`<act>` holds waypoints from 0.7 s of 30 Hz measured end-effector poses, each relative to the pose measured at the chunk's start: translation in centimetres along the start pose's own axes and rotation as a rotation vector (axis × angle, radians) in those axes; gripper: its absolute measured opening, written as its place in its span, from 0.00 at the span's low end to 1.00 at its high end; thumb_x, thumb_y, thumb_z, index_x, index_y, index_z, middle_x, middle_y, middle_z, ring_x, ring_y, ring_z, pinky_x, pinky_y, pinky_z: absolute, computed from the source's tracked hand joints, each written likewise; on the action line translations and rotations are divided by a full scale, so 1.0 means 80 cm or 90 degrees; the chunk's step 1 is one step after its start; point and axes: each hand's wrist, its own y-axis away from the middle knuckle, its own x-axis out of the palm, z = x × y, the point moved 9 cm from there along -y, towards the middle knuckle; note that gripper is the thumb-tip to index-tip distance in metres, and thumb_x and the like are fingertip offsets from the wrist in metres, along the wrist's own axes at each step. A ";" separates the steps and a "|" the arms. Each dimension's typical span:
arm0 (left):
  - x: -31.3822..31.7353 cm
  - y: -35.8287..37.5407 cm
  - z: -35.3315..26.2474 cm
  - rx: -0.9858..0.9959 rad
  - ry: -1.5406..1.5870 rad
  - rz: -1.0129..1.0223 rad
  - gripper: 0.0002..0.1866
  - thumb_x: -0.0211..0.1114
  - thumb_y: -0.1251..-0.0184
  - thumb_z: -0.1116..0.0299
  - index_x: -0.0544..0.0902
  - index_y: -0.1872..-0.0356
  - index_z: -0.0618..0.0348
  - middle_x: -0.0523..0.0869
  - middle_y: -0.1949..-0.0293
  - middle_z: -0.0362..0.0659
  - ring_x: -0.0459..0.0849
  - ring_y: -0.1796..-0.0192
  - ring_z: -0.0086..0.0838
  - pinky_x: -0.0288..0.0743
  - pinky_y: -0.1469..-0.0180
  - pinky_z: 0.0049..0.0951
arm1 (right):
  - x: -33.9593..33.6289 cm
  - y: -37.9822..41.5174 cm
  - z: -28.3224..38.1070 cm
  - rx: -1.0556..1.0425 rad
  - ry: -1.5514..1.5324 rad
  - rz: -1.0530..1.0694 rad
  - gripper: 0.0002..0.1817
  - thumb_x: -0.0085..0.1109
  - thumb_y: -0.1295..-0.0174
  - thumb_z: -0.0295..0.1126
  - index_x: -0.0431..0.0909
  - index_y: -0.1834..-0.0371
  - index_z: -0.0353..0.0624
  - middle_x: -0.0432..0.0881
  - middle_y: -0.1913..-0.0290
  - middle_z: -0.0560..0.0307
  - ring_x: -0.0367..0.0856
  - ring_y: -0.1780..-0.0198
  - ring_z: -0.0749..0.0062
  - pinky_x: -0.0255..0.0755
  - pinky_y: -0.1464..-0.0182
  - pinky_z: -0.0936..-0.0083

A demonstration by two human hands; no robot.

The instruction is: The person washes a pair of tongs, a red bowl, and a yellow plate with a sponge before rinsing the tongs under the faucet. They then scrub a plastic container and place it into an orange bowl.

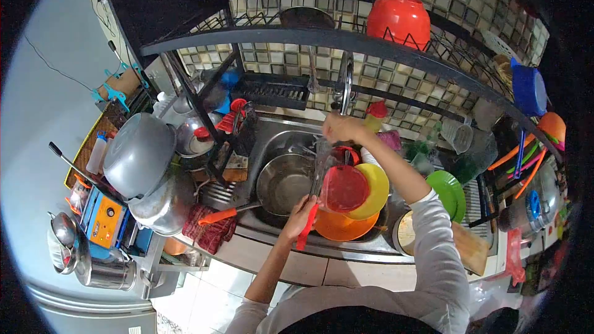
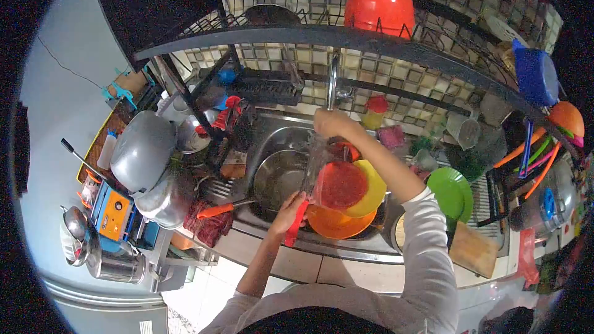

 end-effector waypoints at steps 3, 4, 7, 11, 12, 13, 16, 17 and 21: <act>-0.006 -0.002 0.005 -0.015 -0.007 -0.021 0.17 0.52 0.36 0.51 0.74 0.61 0.54 0.79 0.71 0.35 0.71 0.80 0.16 0.65 0.82 0.18 | 0.020 -0.015 -0.022 0.029 0.062 0.026 0.08 0.57 0.58 0.25 0.81 0.71 0.41 0.81 0.74 0.54 0.81 0.71 0.69 0.74 0.69 0.74; -0.007 -0.004 0.006 -0.004 -0.005 -0.013 0.17 0.52 0.36 0.51 0.74 0.61 0.54 0.79 0.71 0.35 0.72 0.80 0.16 0.65 0.82 0.18 | 0.016 -0.019 -0.036 0.055 0.120 -0.049 0.08 0.58 0.57 0.26 0.81 0.70 0.42 0.81 0.74 0.54 0.81 0.71 0.70 0.74 0.69 0.74; -0.008 -0.005 0.005 -0.002 0.002 -0.006 0.17 0.52 0.36 0.50 0.73 0.60 0.54 0.79 0.70 0.35 0.72 0.80 0.17 0.66 0.82 0.18 | 0.028 -0.009 -0.021 0.045 -0.083 0.133 0.09 0.52 0.52 0.33 0.76 0.71 0.41 0.81 0.71 0.50 0.82 0.69 0.65 0.74 0.66 0.72; -0.009 -0.013 0.011 0.017 -0.001 0.007 0.17 0.52 0.36 0.50 0.73 0.59 0.53 0.79 0.68 0.36 0.72 0.80 0.17 0.65 0.83 0.19 | 0.005 -0.002 -0.030 0.035 -0.117 -0.056 0.10 0.53 0.53 0.34 0.77 0.68 0.44 0.81 0.71 0.53 0.81 0.68 0.65 0.74 0.66 0.73; -0.010 -0.012 0.010 0.016 -0.002 0.007 0.17 0.52 0.36 0.50 0.73 0.59 0.53 0.79 0.68 0.36 0.72 0.80 0.17 0.65 0.83 0.19 | 0.023 -0.015 -0.041 0.012 -0.111 0.013 0.14 0.56 0.55 0.36 0.76 0.64 0.44 0.81 0.70 0.52 0.81 0.67 0.65 0.74 0.66 0.73; -0.008 -0.012 0.009 0.008 0.015 0.016 0.18 0.52 0.36 0.50 0.73 0.59 0.53 0.79 0.68 0.35 0.71 0.80 0.16 0.64 0.83 0.18 | 0.041 -0.022 -0.051 -0.012 -0.104 0.083 0.19 0.59 0.56 0.37 0.74 0.59 0.44 0.81 0.69 0.52 0.81 0.66 0.65 0.74 0.66 0.73; -0.002 -0.004 0.001 -0.014 0.036 0.001 0.17 0.52 0.36 0.50 0.73 0.59 0.53 0.78 0.68 0.35 0.70 0.80 0.16 0.62 0.84 0.18 | 0.003 0.013 -0.024 -0.095 0.015 -0.140 0.31 0.64 0.57 0.42 0.70 0.49 0.40 0.80 0.65 0.47 0.80 0.62 0.67 0.74 0.66 0.75; -0.004 -0.002 0.000 -0.023 0.037 -0.022 0.17 0.51 0.36 0.50 0.73 0.60 0.53 0.78 0.68 0.35 0.70 0.80 0.16 0.61 0.84 0.17 | 0.007 0.024 -0.017 -0.095 0.015 -0.140 0.31 0.64 0.57 0.42 0.70 0.49 0.40 0.80 0.65 0.47 0.80 0.62 0.67 0.74 0.66 0.75; 0.010 0.000 -0.001 -0.028 0.022 0.027 0.16 0.51 0.35 0.52 0.73 0.60 0.52 0.78 0.68 0.35 0.69 0.80 0.16 0.61 0.84 0.17 | 0.089 0.057 -0.051 0.182 -0.546 0.012 0.39 0.65 0.52 0.41 0.57 0.39 0.38 0.77 0.59 0.49 0.78 0.60 0.68 0.75 0.68 0.75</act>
